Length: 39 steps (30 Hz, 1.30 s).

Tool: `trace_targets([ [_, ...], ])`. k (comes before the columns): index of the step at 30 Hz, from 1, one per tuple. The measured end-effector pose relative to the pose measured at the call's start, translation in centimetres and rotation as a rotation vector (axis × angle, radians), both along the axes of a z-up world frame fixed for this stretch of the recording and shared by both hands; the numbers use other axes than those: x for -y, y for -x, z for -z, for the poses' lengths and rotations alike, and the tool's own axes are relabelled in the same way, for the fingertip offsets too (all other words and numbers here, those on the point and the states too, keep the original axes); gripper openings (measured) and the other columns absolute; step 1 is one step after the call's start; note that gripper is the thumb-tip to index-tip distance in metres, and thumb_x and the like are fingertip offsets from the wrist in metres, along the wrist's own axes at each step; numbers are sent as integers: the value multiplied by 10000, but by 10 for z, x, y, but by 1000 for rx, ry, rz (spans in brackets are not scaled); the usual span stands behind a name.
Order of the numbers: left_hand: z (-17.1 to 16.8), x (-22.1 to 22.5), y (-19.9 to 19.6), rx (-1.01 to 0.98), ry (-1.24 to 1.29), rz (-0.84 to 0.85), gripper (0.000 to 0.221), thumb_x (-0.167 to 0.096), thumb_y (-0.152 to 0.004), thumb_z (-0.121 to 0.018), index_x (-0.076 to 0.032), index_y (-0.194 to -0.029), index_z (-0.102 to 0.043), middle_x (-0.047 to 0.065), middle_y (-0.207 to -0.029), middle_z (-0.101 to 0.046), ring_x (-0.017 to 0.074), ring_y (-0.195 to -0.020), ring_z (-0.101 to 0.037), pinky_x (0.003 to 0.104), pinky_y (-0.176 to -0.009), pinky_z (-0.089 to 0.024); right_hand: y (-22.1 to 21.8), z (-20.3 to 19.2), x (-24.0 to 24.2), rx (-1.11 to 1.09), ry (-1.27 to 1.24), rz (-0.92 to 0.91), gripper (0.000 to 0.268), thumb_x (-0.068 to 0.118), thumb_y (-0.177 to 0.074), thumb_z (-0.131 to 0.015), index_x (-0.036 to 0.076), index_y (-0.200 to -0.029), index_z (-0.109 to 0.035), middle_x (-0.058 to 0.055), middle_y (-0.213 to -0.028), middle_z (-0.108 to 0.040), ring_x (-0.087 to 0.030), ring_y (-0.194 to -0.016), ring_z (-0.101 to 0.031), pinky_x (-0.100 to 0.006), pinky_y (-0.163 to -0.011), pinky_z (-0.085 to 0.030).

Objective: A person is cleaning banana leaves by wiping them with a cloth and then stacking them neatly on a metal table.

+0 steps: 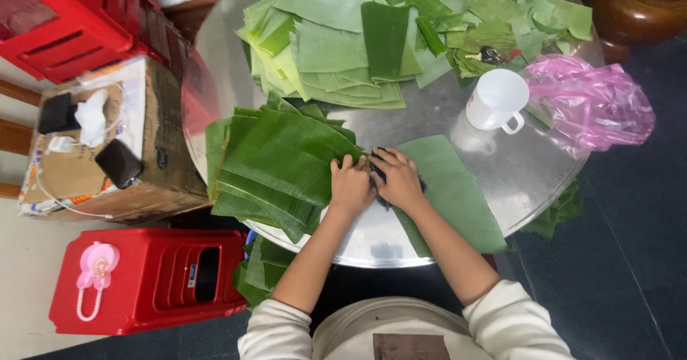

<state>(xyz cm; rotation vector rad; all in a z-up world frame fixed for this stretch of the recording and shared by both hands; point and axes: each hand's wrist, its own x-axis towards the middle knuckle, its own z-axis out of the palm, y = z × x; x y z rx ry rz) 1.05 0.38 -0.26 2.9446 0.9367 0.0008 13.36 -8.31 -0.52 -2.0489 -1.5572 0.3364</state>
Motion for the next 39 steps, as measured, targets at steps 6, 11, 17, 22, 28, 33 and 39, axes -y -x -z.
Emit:
trace_targets([
  [6,-23,9,0,-37,-5,33,695,-588,-809,-711,-66,-1267,-691,104,-1371,-669,283,-1252,-490,593,-1082,-283,-64,50,12,172,-55,110,435,85,-781,-739,183,-1205,-748,7,-1329,-705,-263,-1286,-584,-443,-1077,-426],
  [11,-25,15,2,20,-6,4,721,-606,-785,-747,-48,-1239,-698,128,-1339,-684,295,-1240,-510,591,-1094,-281,-137,28,51,244,-43,239,393,53,-826,-721,95,-1217,-740,-121,-1226,-743,-318,-1252,-636,-458,-1131,-360],
  [17,-29,21,1,15,49,-26,700,-559,-808,-759,-27,-1256,-684,151,-1361,-663,300,-1246,-503,606,-1090,-274,-96,-46,69,-1080,-386,189,397,63,-931,-640,32,-1326,-665,-160,-1260,-701,-221,-1144,-656,-370,-1009,-525],
  [22,-37,18,-3,-95,92,-48,725,-608,-798,-734,-66,-1275,-677,113,-1422,-629,303,-1306,-467,626,-1130,-243,-133,75,28,-928,-268,147,304,160,-1034,-622,93,-1322,-694,-169,-1374,-653,-316,-1328,-563,-469,-1125,-435],
  [28,-51,25,-9,-158,138,-77,695,-552,-822,-714,-35,-1283,-661,135,-1464,-582,322,-1318,-421,658,-1137,-180,-39,-14,44,43,-392,130,266,251,-994,-666,122,-1215,-739,-148,-1220,-682,-376,-1264,-590,-525,-1082,-431],
  [33,-55,21,-9,-147,175,-94,744,-463,-844,-736,-40,-1427,-550,151,-1509,-535,362,-1362,-378,691,-1133,-140,-15,15,42,305,-19,141,309,280,-995,-588,241,-1275,-713,14,-1457,-572,-291,-1425,-444,-556,-1063,-430],
  [39,-49,20,-11,-121,207,-121,726,-491,-850,-747,-47,-1401,-582,152,-1512,-537,358,-1370,-365,700,-1129,-131,-70,32,61,283,22,397,547,247,-990,-575,328,-1526,-500,12,-1486,-573,-341,-1374,-507,-645,-1005,-433],
])
